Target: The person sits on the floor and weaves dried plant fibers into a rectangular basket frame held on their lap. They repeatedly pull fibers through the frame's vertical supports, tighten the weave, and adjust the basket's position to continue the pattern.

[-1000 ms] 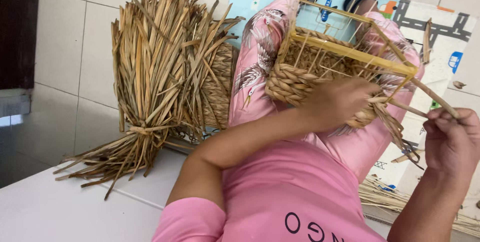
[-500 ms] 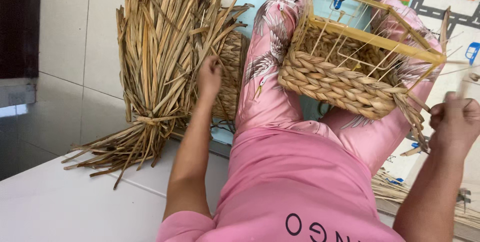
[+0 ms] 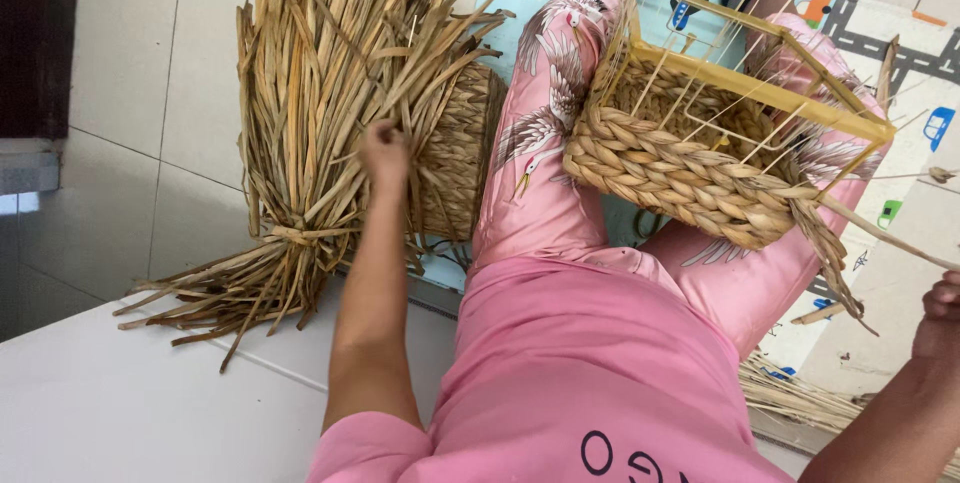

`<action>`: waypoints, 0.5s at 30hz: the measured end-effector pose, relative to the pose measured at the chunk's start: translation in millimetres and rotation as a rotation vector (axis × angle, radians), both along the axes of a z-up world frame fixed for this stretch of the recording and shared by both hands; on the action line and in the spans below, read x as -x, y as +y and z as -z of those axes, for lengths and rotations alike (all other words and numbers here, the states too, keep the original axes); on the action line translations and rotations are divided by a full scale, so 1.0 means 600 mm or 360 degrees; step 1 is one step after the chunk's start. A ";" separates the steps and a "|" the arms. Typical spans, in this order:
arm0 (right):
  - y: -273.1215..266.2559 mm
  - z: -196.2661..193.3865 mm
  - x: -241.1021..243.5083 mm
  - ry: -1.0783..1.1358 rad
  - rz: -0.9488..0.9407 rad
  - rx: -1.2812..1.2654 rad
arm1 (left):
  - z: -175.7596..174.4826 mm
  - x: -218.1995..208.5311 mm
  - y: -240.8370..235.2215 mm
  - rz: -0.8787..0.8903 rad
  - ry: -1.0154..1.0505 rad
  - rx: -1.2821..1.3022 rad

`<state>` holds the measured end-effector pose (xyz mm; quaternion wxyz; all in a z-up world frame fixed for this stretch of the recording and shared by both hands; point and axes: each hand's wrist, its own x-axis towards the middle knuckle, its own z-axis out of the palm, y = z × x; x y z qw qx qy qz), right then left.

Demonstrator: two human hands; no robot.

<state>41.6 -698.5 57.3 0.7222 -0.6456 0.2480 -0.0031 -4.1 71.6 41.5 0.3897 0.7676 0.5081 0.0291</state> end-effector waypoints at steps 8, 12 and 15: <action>-0.011 0.027 0.034 0.0290 -0.0469 0.0493 | -0.212 0.017 0.066 -0.0262 -0.0770 0.0774; -0.018 0.030 0.016 0.0120 -0.0648 0.0394 | -0.320 0.015 0.051 -0.0283 -0.1044 0.0743; 0.024 0.002 0.001 -0.0107 -0.0679 0.0338 | -0.382 -0.002 -0.001 -0.0307 -0.1643 0.0665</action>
